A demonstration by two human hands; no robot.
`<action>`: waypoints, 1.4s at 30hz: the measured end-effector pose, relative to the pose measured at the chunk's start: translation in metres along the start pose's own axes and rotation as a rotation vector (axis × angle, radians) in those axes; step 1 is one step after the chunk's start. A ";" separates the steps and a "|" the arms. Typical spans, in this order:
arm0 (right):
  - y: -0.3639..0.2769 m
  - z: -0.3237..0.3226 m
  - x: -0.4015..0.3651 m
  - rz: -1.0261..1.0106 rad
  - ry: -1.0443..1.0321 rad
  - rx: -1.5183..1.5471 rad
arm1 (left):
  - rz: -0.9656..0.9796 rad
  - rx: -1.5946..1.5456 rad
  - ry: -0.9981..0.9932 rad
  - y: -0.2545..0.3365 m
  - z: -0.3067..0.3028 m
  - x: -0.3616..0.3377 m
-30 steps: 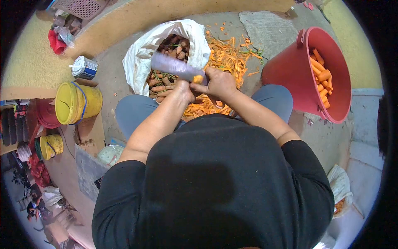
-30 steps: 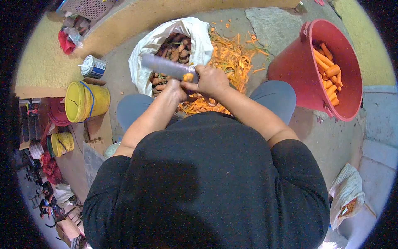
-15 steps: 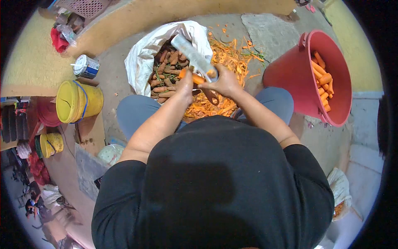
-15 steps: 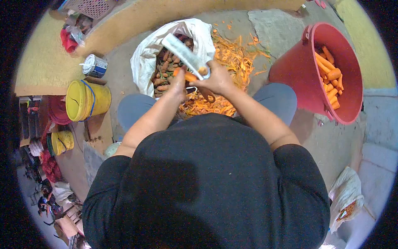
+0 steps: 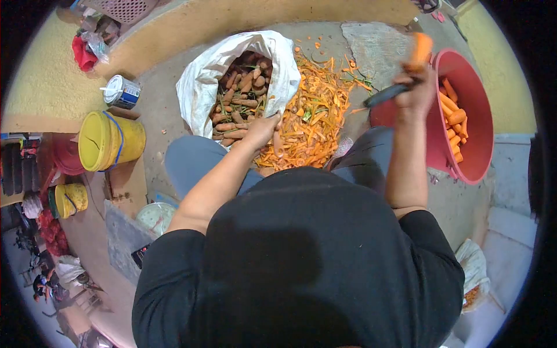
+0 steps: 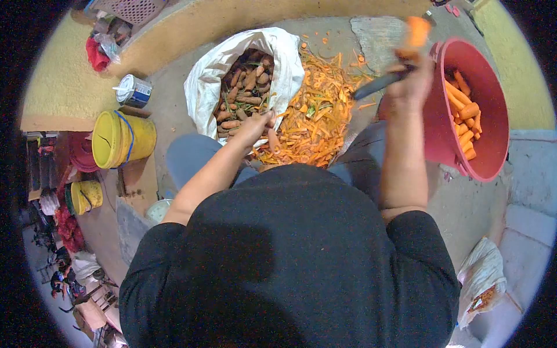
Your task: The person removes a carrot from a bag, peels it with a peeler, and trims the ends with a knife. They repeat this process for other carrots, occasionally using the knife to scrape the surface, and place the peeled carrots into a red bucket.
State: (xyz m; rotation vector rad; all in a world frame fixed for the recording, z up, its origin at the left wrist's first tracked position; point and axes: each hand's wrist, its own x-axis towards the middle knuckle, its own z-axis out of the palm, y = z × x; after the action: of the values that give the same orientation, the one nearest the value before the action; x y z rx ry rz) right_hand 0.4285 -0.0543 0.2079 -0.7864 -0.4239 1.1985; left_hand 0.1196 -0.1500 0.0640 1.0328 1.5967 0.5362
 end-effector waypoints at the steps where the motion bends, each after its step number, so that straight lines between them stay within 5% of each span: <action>1: -0.025 0.001 0.006 -0.064 -0.008 0.114 | 0.026 0.002 -0.029 -0.023 -0.003 0.018; 4: -0.044 -0.008 0.014 -0.254 0.164 0.070 | 0.006 0.183 0.092 -0.020 -0.020 0.021; 7: 0.013 -0.001 0.003 -0.237 0.244 -0.215 | 0.015 0.241 0.264 -0.032 -0.033 0.052; 8: 0.047 -0.030 0.016 -0.066 0.182 -0.224 | 0.031 0.280 0.323 -0.031 -0.040 0.060; 9: 0.078 -0.027 0.003 -0.083 0.115 -0.547 | -0.001 0.370 0.317 -0.028 -0.048 0.073; 11: 0.133 -0.030 -0.009 0.174 0.142 -1.063 | 0.285 0.360 0.479 -0.043 -0.048 0.103; 12: 0.163 -0.043 -0.010 0.351 0.121 -1.037 | 0.429 0.354 0.560 -0.047 -0.049 0.116; 15: 0.210 -0.056 -0.004 0.510 -0.087 -1.291 | 0.143 0.125 0.225 0.005 -0.042 0.106; 16: 0.222 -0.060 0.001 0.378 -0.180 -1.533 | 0.110 0.018 0.113 0.010 -0.037 0.113; 18: 0.247 -0.059 0.006 0.262 -0.229 -1.512 | 0.192 -0.168 0.159 0.025 -0.013 0.125; 19: 0.255 -0.056 0.008 0.485 -0.348 -1.291 | 0.162 -0.515 0.073 0.034 0.000 0.127; 20: 0.263 -0.054 0.008 0.696 -0.456 -1.055 | 0.164 -0.330 0.021 0.029 0.009 0.138; 22: 0.250 -0.017 -0.006 1.110 -0.253 -0.333 | 0.018 -0.292 -0.149 0.019 0.019 0.161; 23: 0.258 -0.022 -0.001 1.115 -0.218 -0.317 | -0.137 -0.450 -0.211 0.038 0.011 0.160; 24: 0.280 -0.048 0.005 1.015 -0.352 -0.439 | -0.139 -0.393 -0.213 0.035 0.006 0.176; 26: 0.275 -0.044 0.013 1.074 -0.217 -0.548 | -0.139 -0.277 -0.221 0.025 -0.011 0.222; 29: 0.278 -0.046 0.020 1.059 -0.102 -0.604 | 0.120 0.515 0.475 -0.025 -0.030 0.300; 31: 0.290 -0.064 0.020 0.986 -0.200 -0.826 | 0.098 0.831 0.619 -0.044 -0.038 0.321; 33: 0.294 -0.075 0.018 0.962 -0.244 -0.921 | -0.128 0.655 0.345 -0.034 -0.049 0.323; 36: 0.272 -0.044 0.024 1.162 -0.218 -0.876 | -0.142 0.602 0.367 -0.004 -0.058 0.299; 40: 0.272 -0.043 0.019 1.007 -0.301 -1.127 | 0.069 0.724 0.526 0.002 -0.082 0.274; 42: 0.271 -0.046 0.014 0.806 -0.376 -1.198 | 0.208 0.757 0.453 0.023 -0.107 0.239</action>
State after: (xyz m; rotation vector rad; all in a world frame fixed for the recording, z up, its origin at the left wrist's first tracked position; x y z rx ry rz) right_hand 0.2852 -0.0149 -0.0239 -1.8795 -1.2708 1.8367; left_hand 0.0239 0.0812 -0.0173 1.7431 2.1828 0.3066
